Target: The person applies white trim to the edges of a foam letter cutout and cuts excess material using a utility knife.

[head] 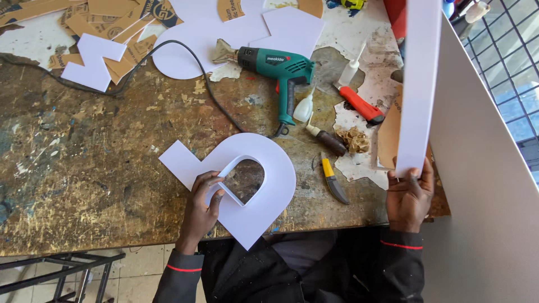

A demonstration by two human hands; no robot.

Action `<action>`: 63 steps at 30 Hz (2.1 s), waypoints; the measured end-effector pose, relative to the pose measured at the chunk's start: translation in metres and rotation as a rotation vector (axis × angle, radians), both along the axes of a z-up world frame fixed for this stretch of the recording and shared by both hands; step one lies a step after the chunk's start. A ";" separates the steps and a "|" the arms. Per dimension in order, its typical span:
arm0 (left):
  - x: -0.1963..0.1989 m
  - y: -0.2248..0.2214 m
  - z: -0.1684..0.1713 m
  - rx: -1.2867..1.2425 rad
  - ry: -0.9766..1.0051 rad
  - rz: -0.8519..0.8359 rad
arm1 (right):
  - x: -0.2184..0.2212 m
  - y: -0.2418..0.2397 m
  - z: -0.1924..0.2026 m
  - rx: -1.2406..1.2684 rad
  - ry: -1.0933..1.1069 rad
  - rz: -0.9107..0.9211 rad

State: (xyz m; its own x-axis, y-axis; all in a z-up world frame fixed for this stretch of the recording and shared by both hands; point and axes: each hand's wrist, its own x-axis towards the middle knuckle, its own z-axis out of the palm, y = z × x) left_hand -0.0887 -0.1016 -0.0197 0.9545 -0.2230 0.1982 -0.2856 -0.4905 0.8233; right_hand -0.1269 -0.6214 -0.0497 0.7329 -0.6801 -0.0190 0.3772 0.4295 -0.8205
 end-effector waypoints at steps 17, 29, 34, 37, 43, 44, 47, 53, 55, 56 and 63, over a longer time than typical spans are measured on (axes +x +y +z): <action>-0.008 -0.007 -0.006 -0.027 -0.179 0.097 | 0.021 -0.005 -0.005 -1.224 0.465 -0.242; -0.026 -0.006 -0.022 -0.156 -0.131 0.316 | -0.025 0.216 0.051 -0.863 0.245 0.558; -0.035 0.004 -0.021 -0.155 -0.116 0.271 | -0.011 0.272 0.065 -0.712 0.155 0.723; -0.046 0.012 -0.024 -0.221 -0.065 0.331 | 0.002 0.281 0.062 -0.726 0.144 0.824; -0.069 0.007 -0.006 -0.319 0.028 0.363 | 0.055 0.289 0.046 -0.766 0.053 0.993; -0.071 0.005 -0.003 -0.344 0.043 0.374 | 0.067 0.289 0.040 -0.811 0.039 0.998; -0.073 0.006 -0.001 -0.387 0.073 0.351 | 0.083 0.289 0.038 -0.859 0.027 0.981; -0.073 0.015 -0.011 -0.350 0.093 0.282 | 0.057 0.248 0.044 -0.915 0.149 0.742; -0.072 0.018 -0.019 -0.355 0.099 0.276 | 0.044 0.209 0.030 -1.000 0.210 0.622; -0.072 0.018 -0.023 -0.352 0.086 0.287 | 0.038 0.181 0.014 -1.161 0.235 0.418; -0.071 0.005 -0.026 -0.278 -0.014 0.341 | -0.002 0.097 -0.006 -1.763 0.558 0.184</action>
State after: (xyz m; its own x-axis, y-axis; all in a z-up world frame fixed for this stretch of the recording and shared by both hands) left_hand -0.1597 -0.0968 -0.0459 0.9611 0.1676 0.2194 -0.1577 -0.3191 0.9345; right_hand -0.1294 -0.5242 -0.0560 0.9489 -0.1021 0.2985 -0.0062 -0.9521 -0.3059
